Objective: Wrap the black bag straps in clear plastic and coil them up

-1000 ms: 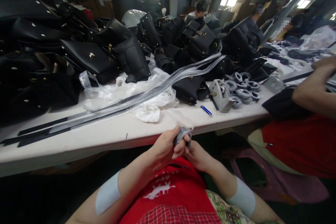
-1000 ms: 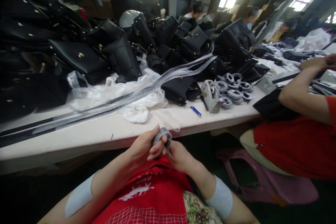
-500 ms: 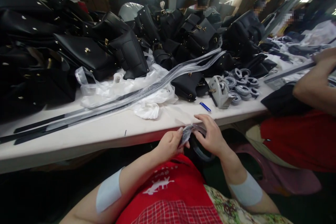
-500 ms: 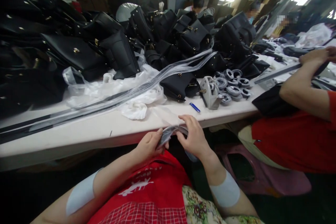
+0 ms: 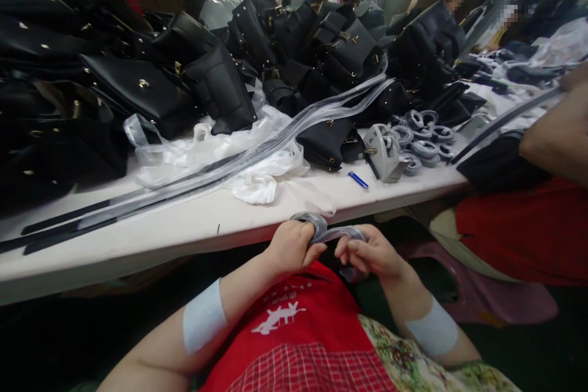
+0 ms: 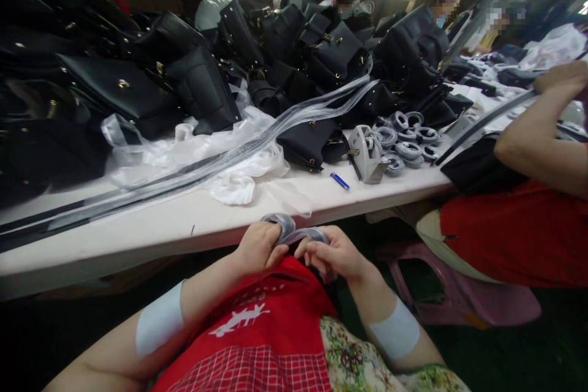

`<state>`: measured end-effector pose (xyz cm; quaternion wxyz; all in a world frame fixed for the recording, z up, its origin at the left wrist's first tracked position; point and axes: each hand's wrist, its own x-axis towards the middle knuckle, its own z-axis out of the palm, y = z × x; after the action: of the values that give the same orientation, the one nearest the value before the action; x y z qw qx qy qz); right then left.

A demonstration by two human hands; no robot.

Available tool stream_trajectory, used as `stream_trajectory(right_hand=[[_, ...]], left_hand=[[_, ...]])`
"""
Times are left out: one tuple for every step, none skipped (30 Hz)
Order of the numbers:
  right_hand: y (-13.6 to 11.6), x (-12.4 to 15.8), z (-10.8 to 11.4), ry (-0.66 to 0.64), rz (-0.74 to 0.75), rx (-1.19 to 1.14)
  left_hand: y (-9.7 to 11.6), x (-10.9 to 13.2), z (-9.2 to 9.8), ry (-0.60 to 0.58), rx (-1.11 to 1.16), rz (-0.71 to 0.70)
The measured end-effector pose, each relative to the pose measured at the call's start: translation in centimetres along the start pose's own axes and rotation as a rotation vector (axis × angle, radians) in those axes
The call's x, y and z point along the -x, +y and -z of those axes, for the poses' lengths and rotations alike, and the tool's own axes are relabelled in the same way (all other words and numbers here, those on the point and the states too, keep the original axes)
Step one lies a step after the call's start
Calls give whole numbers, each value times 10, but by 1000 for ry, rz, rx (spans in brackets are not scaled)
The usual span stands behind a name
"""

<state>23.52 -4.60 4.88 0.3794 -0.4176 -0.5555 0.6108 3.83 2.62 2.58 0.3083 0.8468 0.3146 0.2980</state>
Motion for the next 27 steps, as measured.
stream_trajectory(right_hand=[[-3, -2, 12, 85, 21, 130], [-4, -4, 22, 187, 53, 296], [-4, -6, 30, 295, 96, 478], [-4, -8, 35, 394, 149, 647], [-2, -9, 37, 462, 201, 783], [0, -10, 38, 493, 240, 876], [3, -11, 37, 492, 262, 929], [6, -11, 35, 469, 266, 953], [9, -12, 32, 447, 255, 963], [13, -13, 30, 429, 227, 964], [17, -13, 27, 412, 186, 957], [20, -14, 25, 392, 139, 942], [24, -15, 22, 375, 99, 920], [27, -16, 20, 363, 73, 894], [30, -17, 17, 353, 62, 866], [34, -17, 14, 348, 63, 834], [37, -18, 11, 341, 65, 795], [41, -18, 6, 321, 53, 741], [44, -18, 0, 287, 23, 665], [47, -17, -7, 231, -17, 566], [48, -16, -14, 156, -59, 448], [48, -15, -22, 67, -96, 316], [45, -14, -29, -27, -123, 182], [40, -13, -34, -105, -129, 50], [33, -13, -37, -156, -115, -68], [25, -13, -38, -170, -85, -165], [17, -14, -36, -143, -44, -245]], left_hand=[[5, 2, 0, -68, 63, 20], [10, 3, 1, -123, 178, 79], [16, 3, 3, -166, 334, 165], [22, 2, 5, -195, 509, 265], [26, 0, 8, -211, 687, 362], [30, -2, 11, -214, 852, 450], [32, -4, 13, -205, 992, 524], [33, -6, 16, -195, 1105, 584], [34, -8, 19, -188, 1198, 636], [34, -10, 22, -183, 1275, 679], [35, -12, 26, -177, 1336, 713], [35, -14, 30, -164, 1382, 736], [35, -17, 35, -142, 1418, 746], [35, -19, 41, -113, 1447, 748], [35, -22, 47, -79, 1472, 746], [34, -25, 54, -39, 1494, 745], [33, -28, 61, 7, 1517, 747], [31, -33, 67, 60, 1541, 749], [28, -37, 72, 127, 1562, 745], [25, -42, 74, 212, 1570, 727], [21, -47, 74, 311, 1556, 694], [16, -51, 71, 417, 1504, 650], [11, -53, 64, 512, 1402, 595], [6, -54, 53, 567, 1246, 534], [1, -52, 40, 577, 1043, 469], [-3, -48, 26, 537, 816, 406], [-5, -43, 13, 458, 592, 343]])
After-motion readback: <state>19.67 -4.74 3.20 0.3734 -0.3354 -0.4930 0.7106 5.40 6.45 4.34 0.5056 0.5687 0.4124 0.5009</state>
